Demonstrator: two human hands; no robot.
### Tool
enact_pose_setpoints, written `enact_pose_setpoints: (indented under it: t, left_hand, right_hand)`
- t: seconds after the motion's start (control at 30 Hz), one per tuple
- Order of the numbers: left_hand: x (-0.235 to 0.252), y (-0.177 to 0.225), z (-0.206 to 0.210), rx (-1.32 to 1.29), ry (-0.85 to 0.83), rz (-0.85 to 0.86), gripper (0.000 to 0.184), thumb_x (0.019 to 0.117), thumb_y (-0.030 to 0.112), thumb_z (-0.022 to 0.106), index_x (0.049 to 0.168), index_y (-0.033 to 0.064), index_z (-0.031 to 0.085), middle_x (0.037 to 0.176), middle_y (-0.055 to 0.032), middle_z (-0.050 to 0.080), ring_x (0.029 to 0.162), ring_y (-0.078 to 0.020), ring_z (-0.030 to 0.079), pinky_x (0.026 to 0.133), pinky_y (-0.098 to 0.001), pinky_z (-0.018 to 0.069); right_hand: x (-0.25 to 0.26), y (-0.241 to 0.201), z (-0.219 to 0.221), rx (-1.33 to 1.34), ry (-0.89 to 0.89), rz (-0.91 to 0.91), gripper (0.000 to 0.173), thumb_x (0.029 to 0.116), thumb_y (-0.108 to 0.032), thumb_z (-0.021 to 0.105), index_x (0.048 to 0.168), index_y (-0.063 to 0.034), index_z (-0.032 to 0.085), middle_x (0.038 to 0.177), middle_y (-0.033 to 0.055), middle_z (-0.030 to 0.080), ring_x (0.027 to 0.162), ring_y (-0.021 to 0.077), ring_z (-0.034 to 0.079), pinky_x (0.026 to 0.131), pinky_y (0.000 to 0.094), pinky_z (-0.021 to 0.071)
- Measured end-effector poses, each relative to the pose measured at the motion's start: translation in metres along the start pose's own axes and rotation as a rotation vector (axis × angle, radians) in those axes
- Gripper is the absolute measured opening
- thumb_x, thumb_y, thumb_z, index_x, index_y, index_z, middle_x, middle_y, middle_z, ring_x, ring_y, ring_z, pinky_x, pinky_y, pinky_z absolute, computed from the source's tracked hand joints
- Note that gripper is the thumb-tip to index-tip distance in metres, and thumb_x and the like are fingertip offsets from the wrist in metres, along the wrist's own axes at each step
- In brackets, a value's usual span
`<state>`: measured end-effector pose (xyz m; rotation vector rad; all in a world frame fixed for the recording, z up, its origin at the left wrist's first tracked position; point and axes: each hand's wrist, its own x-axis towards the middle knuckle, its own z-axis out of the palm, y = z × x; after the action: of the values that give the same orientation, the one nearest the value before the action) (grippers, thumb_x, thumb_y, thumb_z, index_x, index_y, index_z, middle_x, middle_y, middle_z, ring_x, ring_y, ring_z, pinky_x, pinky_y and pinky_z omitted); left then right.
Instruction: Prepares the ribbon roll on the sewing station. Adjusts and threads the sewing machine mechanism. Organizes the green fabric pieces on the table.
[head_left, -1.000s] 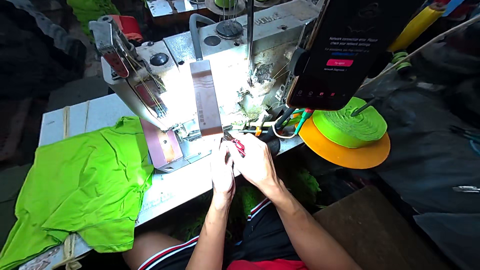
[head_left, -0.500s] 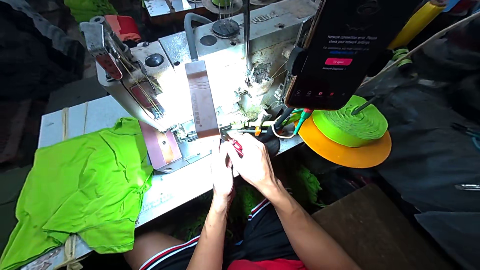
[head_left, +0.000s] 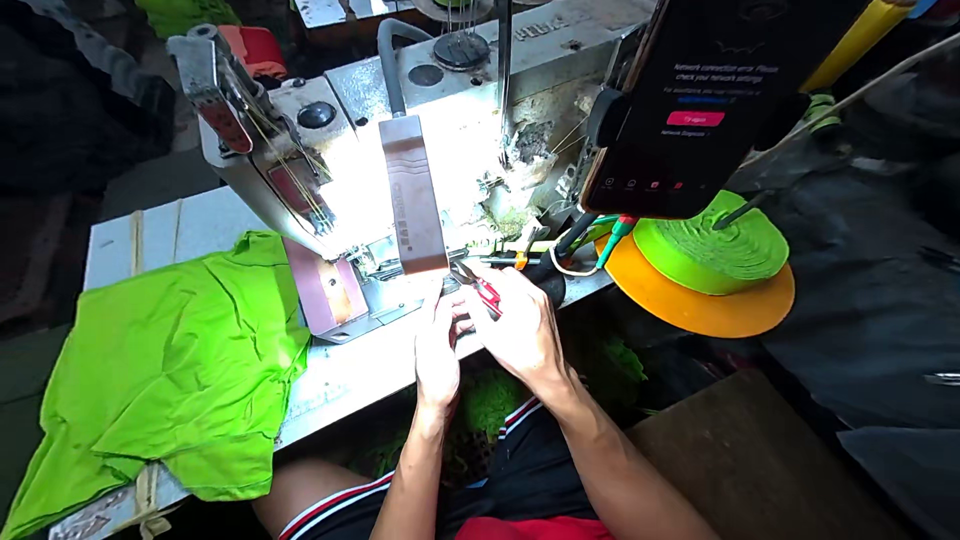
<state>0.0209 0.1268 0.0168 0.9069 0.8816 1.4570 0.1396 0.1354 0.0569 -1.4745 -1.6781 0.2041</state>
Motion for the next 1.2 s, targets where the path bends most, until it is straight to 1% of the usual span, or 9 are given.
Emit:
enact_pose_setpoints:
  t: [0.13,0.23,0.37,0.5,0.57,0.67,0.83,1.03,1.2]
  left_hand:
    - [-0.01,0.002,-0.012,0.04,0.034,-0.024,0.037,0.1074,0.006,0.039,0.139,-0.0078,0.052,0.116,-0.0122,0.069,0.102,-0.0153,0.069,0.092,-0.0302,0.057]
    - [-0.018,0.0,-0.017,0.1,0.069,-0.001,0.03,0.1062,0.005,0.04,0.122,-0.0059,0.063,0.106,-0.0087,0.072,0.099,-0.0128,0.069,0.092,-0.0299,0.0572]
    - [-0.024,-0.004,-0.025,0.173,0.071,0.054,0.029,0.1063,0.006,0.04,0.11,-0.0034,0.068,0.094,-0.0036,0.073,0.09,-0.01,0.07,0.088,-0.0289,0.0587]
    - [-0.024,-0.008,-0.036,0.194,0.064,0.056,0.029,0.1074,0.007,0.04,0.111,-0.0027,0.067,0.091,-0.0041,0.071,0.085,-0.0115,0.07,0.082,-0.0292,0.0595]
    - [-0.024,-0.008,-0.039,0.19,0.066,0.035,0.03,0.1077,0.007,0.039,0.113,-0.0034,0.067,0.092,-0.0057,0.072,0.086,-0.0126,0.07,0.085,-0.0302,0.0595]
    - [-0.025,-0.01,-0.043,0.183,0.077,0.037,0.029,0.1064,0.006,0.039,0.108,-0.0011,0.067,0.091,-0.0033,0.072,0.087,-0.0109,0.07,0.087,-0.0291,0.0586]
    - [-0.025,-0.015,-0.051,0.2,0.077,0.048,0.028,0.1066,0.009,0.041,0.107,0.0016,0.069,0.087,0.001,0.069,0.08,-0.0055,0.065,0.077,-0.0228,0.0557]
    - [-0.024,-0.016,-0.052,0.193,0.062,0.069,0.03,0.1072,0.009,0.04,0.109,-0.0004,0.068,0.089,-0.0004,0.071,0.081,-0.0057,0.067,0.078,-0.0232,0.0569]
    - [-0.026,-0.015,-0.054,0.279,0.043,0.125,0.035,0.1071,0.006,0.033,0.115,-0.003,0.066,0.101,-0.0025,0.071,0.097,-0.0054,0.068,0.091,-0.0259,0.0565]
  right_hand:
    - [-0.007,-0.007,0.008,0.026,-0.011,-0.028,0.031,0.0937,-0.031,0.068,0.114,-0.0085,0.076,0.09,0.003,0.07,0.078,0.012,0.067,0.07,0.0306,0.0579]
    - [-0.005,-0.009,0.016,0.011,-0.033,-0.035,0.033,0.0949,-0.032,0.066,0.116,-0.0093,0.076,0.093,0.0043,0.071,0.082,0.0142,0.069,0.072,0.0322,0.0588]
    - [-0.001,-0.014,0.02,-0.036,-0.067,-0.037,0.031,0.0961,-0.033,0.064,0.114,-0.0105,0.076,0.095,0.0042,0.071,0.085,0.0164,0.069,0.073,0.0361,0.0592]
    - [0.002,-0.019,0.021,-0.068,-0.073,-0.042,0.031,0.0955,-0.031,0.064,0.114,-0.0092,0.076,0.099,0.0066,0.071,0.088,0.0191,0.07,0.074,0.0393,0.0594]
    - [0.002,-0.023,0.023,-0.114,-0.064,-0.043,0.031,0.0952,-0.03,0.063,0.114,-0.0089,0.075,0.098,0.0069,0.071,0.089,0.0204,0.07,0.075,0.0395,0.0591]
    - [0.0,-0.032,0.024,-0.193,-0.04,-0.025,0.03,0.096,-0.032,0.062,0.111,-0.0102,0.076,0.097,0.0069,0.072,0.088,0.0223,0.071,0.072,0.0409,0.0591]
    - [0.001,-0.042,0.028,-0.269,-0.002,-0.014,0.027,0.0945,-0.032,0.063,0.104,-0.0101,0.076,0.089,0.0076,0.072,0.082,0.0245,0.071,0.066,0.0419,0.0585]
    - [-0.001,-0.039,0.032,-0.198,-0.049,-0.012,0.03,0.0963,-0.032,0.062,0.111,-0.0093,0.076,0.092,0.0076,0.07,0.083,0.0229,0.07,0.069,0.0415,0.0583]
    - [-0.003,-0.044,0.038,-0.117,-0.099,-0.024,0.034,0.0981,-0.033,0.059,0.12,-0.0126,0.075,0.095,0.0059,0.071,0.085,0.02,0.07,0.072,0.0397,0.0587]
